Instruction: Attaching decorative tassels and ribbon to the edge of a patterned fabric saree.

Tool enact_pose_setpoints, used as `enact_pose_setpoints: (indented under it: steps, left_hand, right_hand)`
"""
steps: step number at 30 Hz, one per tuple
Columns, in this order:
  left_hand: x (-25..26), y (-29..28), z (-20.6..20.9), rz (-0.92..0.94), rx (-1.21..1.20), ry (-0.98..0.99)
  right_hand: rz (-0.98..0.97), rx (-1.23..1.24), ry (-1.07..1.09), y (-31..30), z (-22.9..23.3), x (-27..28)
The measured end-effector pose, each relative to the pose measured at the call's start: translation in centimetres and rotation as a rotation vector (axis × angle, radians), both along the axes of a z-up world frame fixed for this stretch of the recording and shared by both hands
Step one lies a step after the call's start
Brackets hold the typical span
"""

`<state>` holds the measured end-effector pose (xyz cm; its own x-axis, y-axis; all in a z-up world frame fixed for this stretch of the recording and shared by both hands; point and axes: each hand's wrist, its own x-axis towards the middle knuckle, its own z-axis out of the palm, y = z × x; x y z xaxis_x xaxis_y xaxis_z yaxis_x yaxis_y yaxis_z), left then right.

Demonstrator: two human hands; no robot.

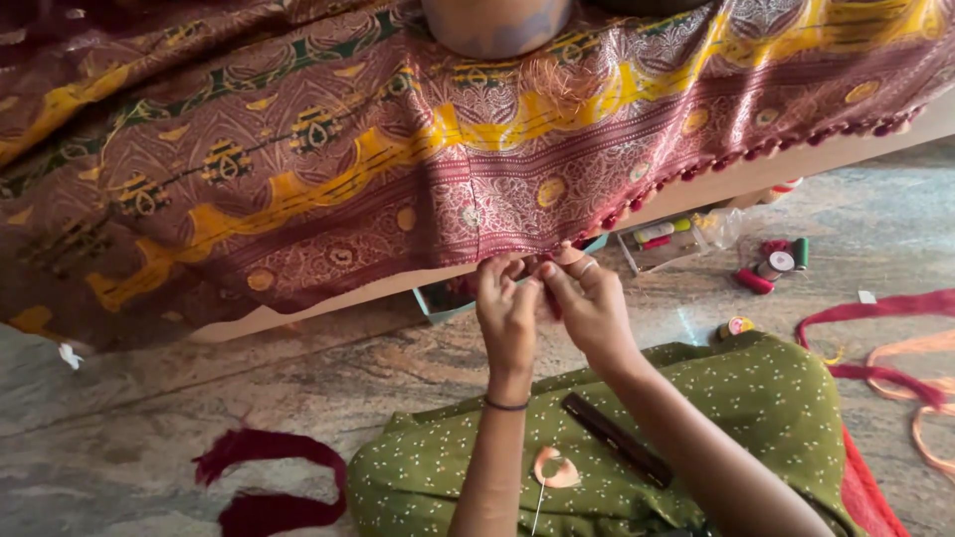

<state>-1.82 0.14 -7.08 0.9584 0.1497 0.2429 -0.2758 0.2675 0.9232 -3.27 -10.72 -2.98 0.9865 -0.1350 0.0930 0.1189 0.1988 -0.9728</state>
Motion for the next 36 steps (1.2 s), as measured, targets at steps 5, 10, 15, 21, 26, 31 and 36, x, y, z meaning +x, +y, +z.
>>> enact_pose_setpoints:
  steps: [5, 10, 15, 21, 26, 31, 36]
  left_hand:
    - [2.3, 1.5, 3.1, -0.353, -0.011, 0.204]
    - [1.7, 1.2, 5.6, -0.262, 0.268, 0.231]
    - [-1.1, 0.2, 6.6, 0.245, 0.792, -0.3]
    - [-1.5, -0.5, 5.7, 0.494, 1.073, -0.234]
    - [0.6, 1.1, 4.1, -0.014, 0.321, 0.134]
    - [2.1, 0.7, 4.3, -0.305, -0.023, 0.336]
    - [2.5, 0.9, 1.6, -0.249, -0.008, 0.353]
  right_hand:
    - [-0.034, -0.158, -0.087, -0.2, -0.6, -0.4]
    - [0.017, -0.16, 0.033, -1.8, 0.1, 0.0]
    - [0.14, 0.185, 0.149, -3.0, 1.1, 1.6]
    - [-0.02, -0.241, -0.026, -1.2, 0.9, 1.7]
    - [-0.179, -0.47, -0.149, -0.3, -2.0, 0.4]
    - [-0.16, -0.414, -0.142, -0.8, -2.1, 0.6]
    - [-0.125, -0.684, -0.261, -2.4, -1.4, -1.6]
